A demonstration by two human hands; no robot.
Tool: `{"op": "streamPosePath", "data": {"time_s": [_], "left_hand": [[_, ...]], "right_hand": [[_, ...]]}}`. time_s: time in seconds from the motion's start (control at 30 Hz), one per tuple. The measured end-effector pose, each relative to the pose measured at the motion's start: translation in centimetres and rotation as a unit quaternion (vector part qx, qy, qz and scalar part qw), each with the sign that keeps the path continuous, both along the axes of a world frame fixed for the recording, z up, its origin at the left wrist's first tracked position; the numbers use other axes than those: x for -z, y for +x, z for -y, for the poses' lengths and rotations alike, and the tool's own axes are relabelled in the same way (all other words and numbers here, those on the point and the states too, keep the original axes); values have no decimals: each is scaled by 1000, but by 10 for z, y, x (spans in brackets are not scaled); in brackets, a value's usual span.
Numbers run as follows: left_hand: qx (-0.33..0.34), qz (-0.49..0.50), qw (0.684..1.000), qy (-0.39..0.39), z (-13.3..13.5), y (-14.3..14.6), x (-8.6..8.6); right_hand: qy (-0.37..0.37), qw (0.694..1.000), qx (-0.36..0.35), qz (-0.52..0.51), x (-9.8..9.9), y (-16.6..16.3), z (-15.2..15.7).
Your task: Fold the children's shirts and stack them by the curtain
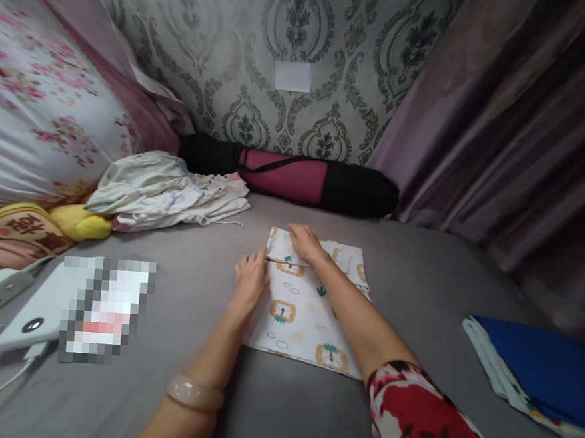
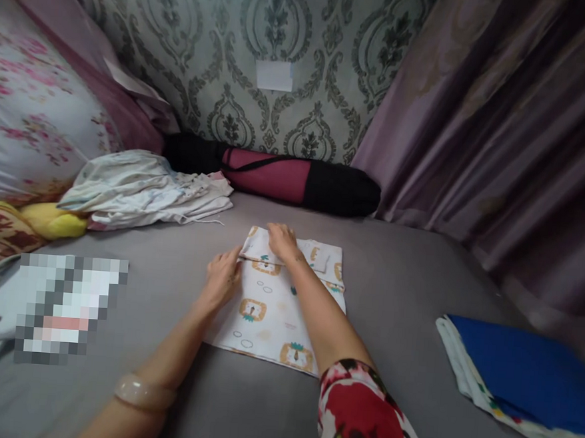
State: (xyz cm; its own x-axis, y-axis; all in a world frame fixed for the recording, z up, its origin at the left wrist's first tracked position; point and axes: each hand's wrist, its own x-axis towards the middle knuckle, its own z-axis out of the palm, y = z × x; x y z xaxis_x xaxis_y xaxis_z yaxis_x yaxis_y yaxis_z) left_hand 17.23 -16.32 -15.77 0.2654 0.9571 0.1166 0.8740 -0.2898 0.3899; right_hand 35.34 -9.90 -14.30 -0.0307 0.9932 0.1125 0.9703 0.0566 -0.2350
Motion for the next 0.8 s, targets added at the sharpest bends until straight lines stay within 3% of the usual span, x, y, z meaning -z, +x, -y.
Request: {"op": "streamPosePath", "data": {"time_s": [0.13,0.23,0.43,0.67,0.8], "left_hand": [[7,5,1000,-24,-5,-4,-2],[32,-14,999,-20,-7,-6,0],[35,-32,999,-13,-5,-4,4],[-18,-14,999,-49,0,7,-2],[-47,-3,996,-73,-1,10,-5]], "right_hand": [[-45,994,-101,-11,5,-20,-36],[-69,989,-131,1,6,-27,-51],[-48,994,-100,16,5,-28,-58],[42,999,0,12,30,-39,-50],[43,999,14,11,32,-41,-49]]}}
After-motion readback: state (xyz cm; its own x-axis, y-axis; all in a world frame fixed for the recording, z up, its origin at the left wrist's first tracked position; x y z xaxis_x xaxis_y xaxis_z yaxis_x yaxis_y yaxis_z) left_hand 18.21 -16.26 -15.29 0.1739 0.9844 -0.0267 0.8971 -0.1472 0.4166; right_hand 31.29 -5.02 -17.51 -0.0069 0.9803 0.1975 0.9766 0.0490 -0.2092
